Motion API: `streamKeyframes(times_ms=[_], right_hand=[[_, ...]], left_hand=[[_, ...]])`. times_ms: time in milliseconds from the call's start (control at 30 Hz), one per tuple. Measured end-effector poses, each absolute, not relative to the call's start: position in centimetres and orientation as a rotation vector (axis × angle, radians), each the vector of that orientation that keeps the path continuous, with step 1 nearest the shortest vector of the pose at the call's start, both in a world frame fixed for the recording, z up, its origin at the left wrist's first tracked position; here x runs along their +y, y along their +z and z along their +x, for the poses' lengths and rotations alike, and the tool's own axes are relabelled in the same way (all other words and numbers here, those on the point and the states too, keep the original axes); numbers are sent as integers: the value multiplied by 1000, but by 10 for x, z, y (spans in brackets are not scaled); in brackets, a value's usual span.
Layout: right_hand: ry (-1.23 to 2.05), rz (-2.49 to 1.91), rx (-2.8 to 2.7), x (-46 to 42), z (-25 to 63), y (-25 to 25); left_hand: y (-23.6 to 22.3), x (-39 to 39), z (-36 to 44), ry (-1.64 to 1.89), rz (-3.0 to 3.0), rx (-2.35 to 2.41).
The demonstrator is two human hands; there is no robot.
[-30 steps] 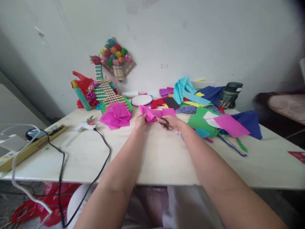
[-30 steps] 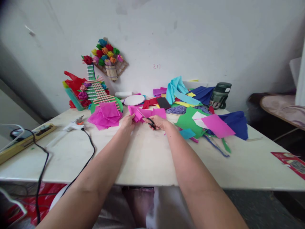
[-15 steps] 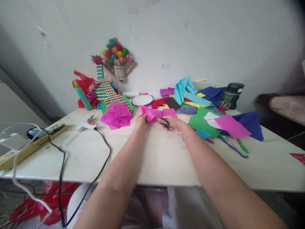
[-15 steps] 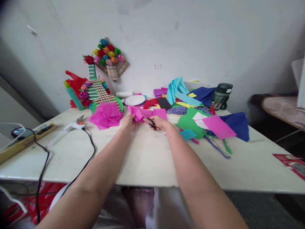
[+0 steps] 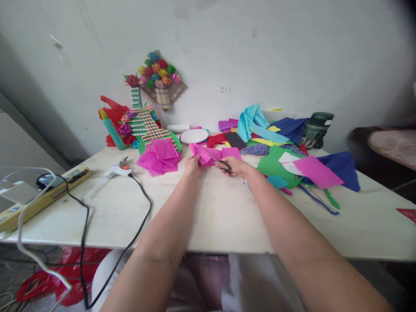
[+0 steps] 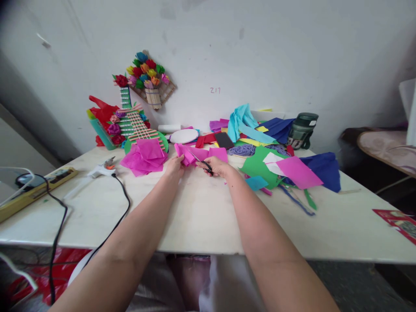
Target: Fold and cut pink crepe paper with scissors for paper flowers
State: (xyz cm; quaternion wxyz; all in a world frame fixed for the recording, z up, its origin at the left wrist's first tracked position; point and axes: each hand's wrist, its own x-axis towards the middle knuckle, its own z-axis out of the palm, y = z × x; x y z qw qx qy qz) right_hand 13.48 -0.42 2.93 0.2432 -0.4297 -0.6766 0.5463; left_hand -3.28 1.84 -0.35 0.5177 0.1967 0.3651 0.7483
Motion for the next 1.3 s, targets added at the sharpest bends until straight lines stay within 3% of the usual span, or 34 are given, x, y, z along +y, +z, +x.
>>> streamKeyframes(times_ms=[1300], right_hand=[[1454,-1108,-1820,1,134,21]], left_hand=[[-2,15,-28,1704,537,893]])
